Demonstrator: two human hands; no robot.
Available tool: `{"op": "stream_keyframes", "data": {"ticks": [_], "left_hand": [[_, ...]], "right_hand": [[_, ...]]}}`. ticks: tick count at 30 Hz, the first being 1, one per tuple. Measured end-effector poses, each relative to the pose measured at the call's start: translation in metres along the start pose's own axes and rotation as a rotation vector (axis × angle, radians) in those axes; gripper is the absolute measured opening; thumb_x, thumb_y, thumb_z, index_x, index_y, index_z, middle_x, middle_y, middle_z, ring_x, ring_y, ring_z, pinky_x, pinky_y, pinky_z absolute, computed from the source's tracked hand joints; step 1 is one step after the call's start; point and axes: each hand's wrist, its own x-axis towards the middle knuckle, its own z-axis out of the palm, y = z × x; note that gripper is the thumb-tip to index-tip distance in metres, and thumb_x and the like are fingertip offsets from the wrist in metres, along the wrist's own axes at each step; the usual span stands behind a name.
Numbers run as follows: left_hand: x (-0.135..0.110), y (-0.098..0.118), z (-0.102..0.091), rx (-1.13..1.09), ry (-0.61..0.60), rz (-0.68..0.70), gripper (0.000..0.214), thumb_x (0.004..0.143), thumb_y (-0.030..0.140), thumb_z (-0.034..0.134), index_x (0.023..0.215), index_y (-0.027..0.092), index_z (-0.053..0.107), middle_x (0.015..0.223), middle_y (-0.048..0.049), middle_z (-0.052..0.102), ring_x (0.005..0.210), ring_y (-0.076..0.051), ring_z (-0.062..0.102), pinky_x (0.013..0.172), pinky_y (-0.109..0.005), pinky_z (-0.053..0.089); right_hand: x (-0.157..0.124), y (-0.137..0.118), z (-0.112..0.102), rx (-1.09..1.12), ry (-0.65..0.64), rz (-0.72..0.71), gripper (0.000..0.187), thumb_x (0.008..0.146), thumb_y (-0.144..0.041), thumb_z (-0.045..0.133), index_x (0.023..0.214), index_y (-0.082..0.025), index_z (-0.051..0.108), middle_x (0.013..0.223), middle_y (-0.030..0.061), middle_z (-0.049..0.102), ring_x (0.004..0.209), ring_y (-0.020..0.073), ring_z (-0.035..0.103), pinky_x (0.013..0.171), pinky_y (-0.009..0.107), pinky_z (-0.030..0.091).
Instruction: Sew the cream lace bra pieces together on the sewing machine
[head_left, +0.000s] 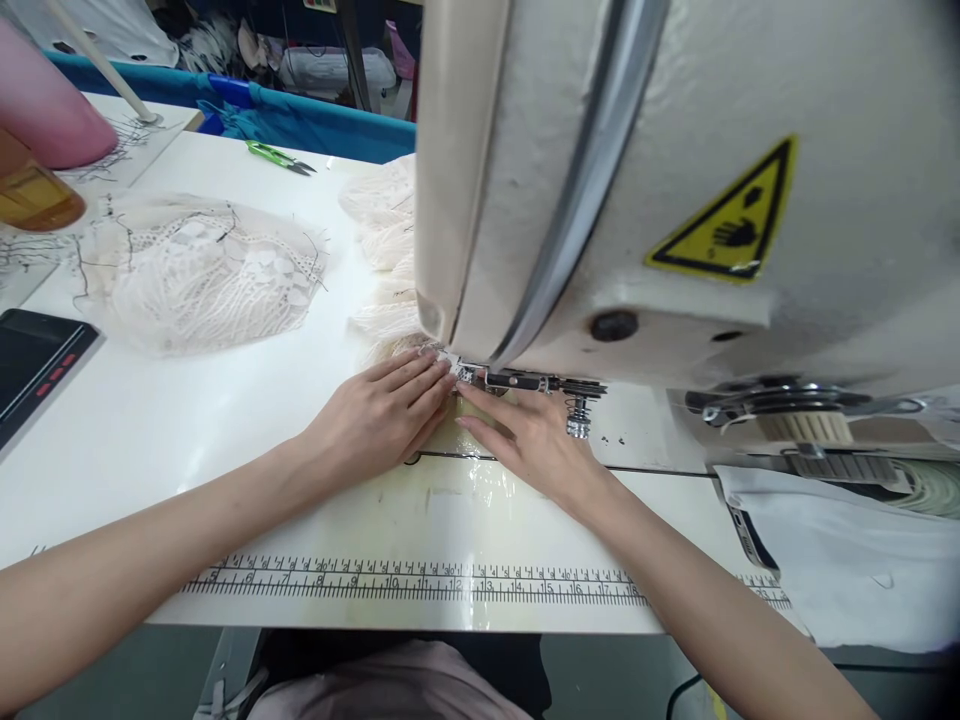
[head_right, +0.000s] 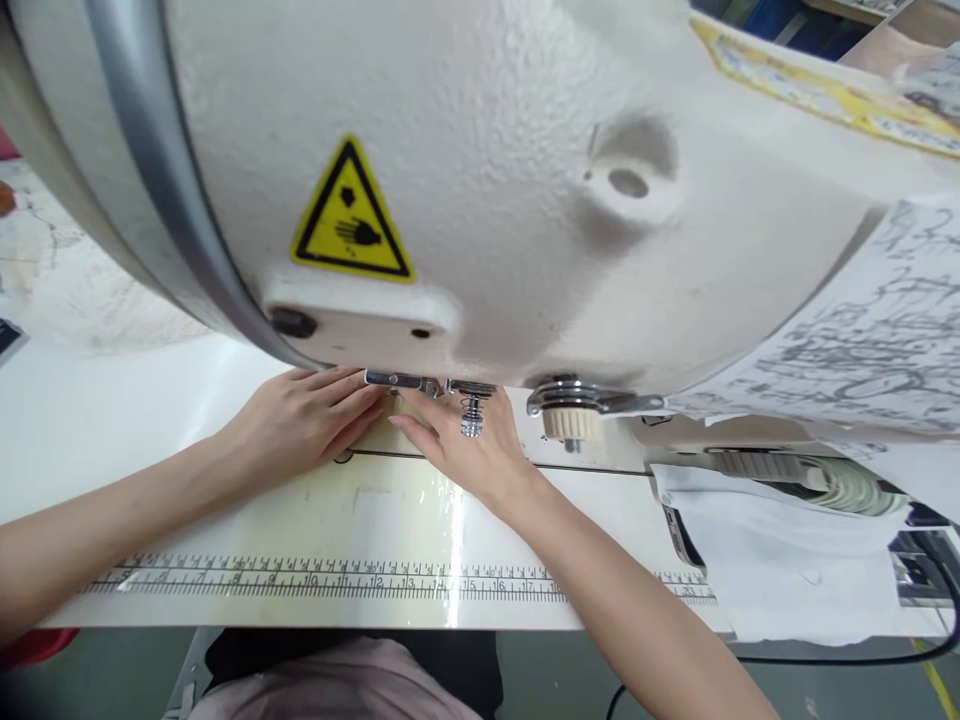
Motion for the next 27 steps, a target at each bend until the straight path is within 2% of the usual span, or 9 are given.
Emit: {"op": "stream_keyframes", "data": {"ticks": [4, 9, 13, 16, 19, 23, 27], "left_hand": [[0.001, 0.0, 0.001, -0.001, -0.017, -0.022, 0.028, 0.099, 0.023, 0.049, 0.113, 0.008, 0.069, 0.118, -0.0137, 0.07, 0.111, -0.026, 0.067, 0.1, -0.04, 0.055], [0.001, 0.001, 0.002, 0.015, -0.021, -0.034, 0.03, 0.099, 0.026, 0.048, 0.112, 0.007, 0.068, 0.117, -0.0145, 0.07, 0.113, -0.026, 0.066, 0.101, -0.04, 0.054], [0.001, 0.001, 0.002, 0.041, -0.024, -0.037, 0.032, 0.099, 0.028, 0.048, 0.114, 0.007, 0.067, 0.119, -0.0147, 0.069, 0.114, -0.027, 0.065, 0.1, -0.039, 0.054], [0.002, 0.0, 0.003, 0.047, -0.021, -0.05, 0.031, 0.098, 0.028, 0.049, 0.113, 0.007, 0.068, 0.118, -0.0145, 0.07, 0.114, -0.027, 0.065, 0.099, -0.039, 0.054], [0.004, 0.0, 0.003, 0.037, -0.014, -0.068, 0.031, 0.098, 0.028, 0.049, 0.111, 0.009, 0.069, 0.115, -0.0133, 0.071, 0.113, -0.027, 0.066, 0.098, -0.04, 0.054], [0.004, 0.002, 0.001, 0.043, -0.032, -0.076, 0.032, 0.099, 0.03, 0.048, 0.111, 0.009, 0.068, 0.114, -0.0131, 0.072, 0.113, -0.027, 0.066, 0.099, -0.042, 0.052], [0.002, 0.003, -0.002, 0.066, -0.048, -0.093, 0.034, 0.099, 0.034, 0.047, 0.111, 0.009, 0.067, 0.112, -0.0129, 0.072, 0.111, -0.027, 0.066, 0.095, -0.041, 0.053]], "right_hand": [[0.0, 0.003, 0.005, 0.0, -0.025, 0.005, 0.044, 0.095, -0.045, 0.055, 0.137, -0.032, 0.054, 0.087, 0.0033, 0.07, 0.077, 0.0178, 0.063, 0.078, 0.037, 0.049], [0.002, 0.004, 0.004, 0.005, 0.025, -0.038, 0.044, 0.094, -0.041, 0.058, 0.136, -0.032, 0.054, 0.094, 0.0051, 0.07, 0.085, 0.0209, 0.064, 0.073, 0.035, 0.05], [0.005, 0.003, 0.001, -0.026, 0.007, -0.02, 0.039, 0.096, -0.044, 0.054, 0.132, -0.031, 0.058, 0.089, 0.0056, 0.071, 0.085, 0.0209, 0.066, 0.069, 0.033, 0.05], [0.007, 0.002, -0.003, -0.001, 0.013, -0.008, 0.035, 0.096, -0.045, 0.052, 0.124, -0.028, 0.064, 0.093, 0.0048, 0.073, 0.084, 0.0198, 0.068, 0.072, 0.033, 0.051], [0.01, 0.001, -0.009, 0.126, 0.06, 0.062, 0.029, 0.095, -0.044, 0.054, 0.112, -0.026, 0.07, 0.098, 0.0017, 0.075, 0.086, 0.018, 0.07, 0.08, 0.034, 0.053], [0.015, 0.0, -0.018, 0.257, 0.115, 0.179, 0.024, 0.093, -0.041, 0.058, 0.103, -0.023, 0.072, 0.094, 0.0005, 0.077, 0.087, 0.0167, 0.072, 0.085, 0.032, 0.054], [0.014, 0.002, -0.02, 0.279, 0.124, 0.167, 0.023, 0.095, -0.04, 0.054, 0.097, -0.025, 0.072, 0.081, 0.0011, 0.074, 0.082, 0.0167, 0.071, 0.081, 0.032, 0.055]]}}
